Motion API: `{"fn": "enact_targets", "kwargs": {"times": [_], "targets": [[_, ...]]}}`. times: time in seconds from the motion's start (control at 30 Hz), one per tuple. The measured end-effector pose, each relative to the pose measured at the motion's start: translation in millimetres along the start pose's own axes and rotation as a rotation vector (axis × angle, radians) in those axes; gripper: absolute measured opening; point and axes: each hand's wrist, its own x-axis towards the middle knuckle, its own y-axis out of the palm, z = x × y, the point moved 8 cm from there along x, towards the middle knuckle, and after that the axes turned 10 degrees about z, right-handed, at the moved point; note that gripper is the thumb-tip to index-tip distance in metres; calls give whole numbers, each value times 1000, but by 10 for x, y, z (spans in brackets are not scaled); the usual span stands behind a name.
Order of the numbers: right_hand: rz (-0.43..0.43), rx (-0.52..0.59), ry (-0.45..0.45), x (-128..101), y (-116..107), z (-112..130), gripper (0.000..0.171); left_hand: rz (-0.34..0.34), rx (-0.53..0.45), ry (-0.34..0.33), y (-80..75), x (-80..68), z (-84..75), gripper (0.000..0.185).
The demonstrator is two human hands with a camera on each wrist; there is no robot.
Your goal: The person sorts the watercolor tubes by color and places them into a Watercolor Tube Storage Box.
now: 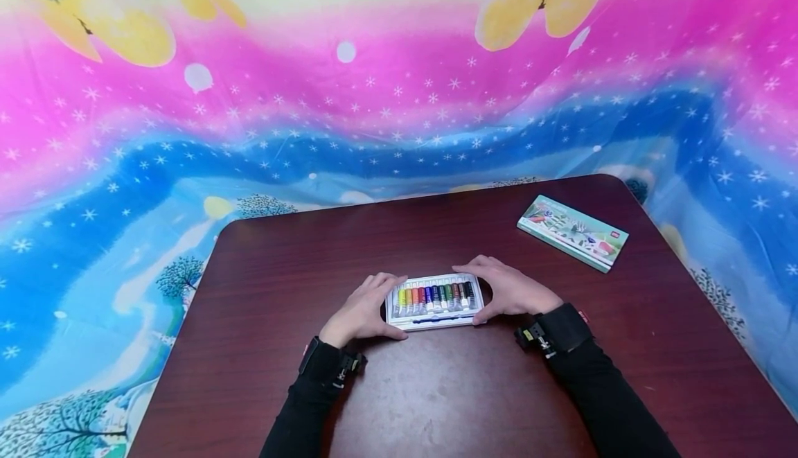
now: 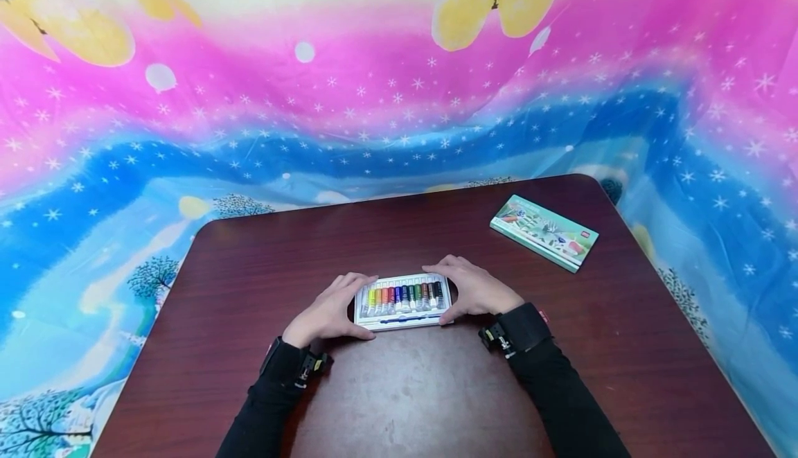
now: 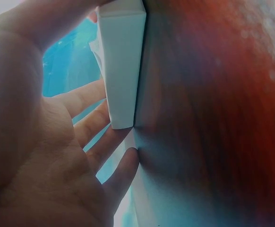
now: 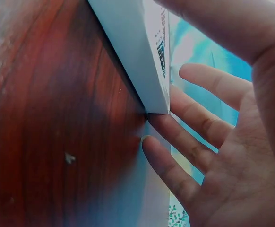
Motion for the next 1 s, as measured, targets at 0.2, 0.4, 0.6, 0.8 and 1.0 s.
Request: {"fn": "enact_targets", "kwargs": {"times": [0.2, 0.4, 0.6, 0.8, 1.0], "targets": [[6, -12, 6, 6, 5, -18, 98, 2, -2, -2, 4, 8, 2, 107], [6, -7, -23, -10, 7, 20, 96, 0, -2, -2, -1, 4, -1, 107], [25, 16, -52, -18, 22, 59, 99, -7, -8, -7, -17, -1, 0, 108], [32, 9, -19, -35, 9, 6, 99, 0, -5, -5, -14, -9, -26, 113], [36, 17, 13, -85, -23, -99, 101, 6, -8, -1, -3, -5, -54, 112]]}}
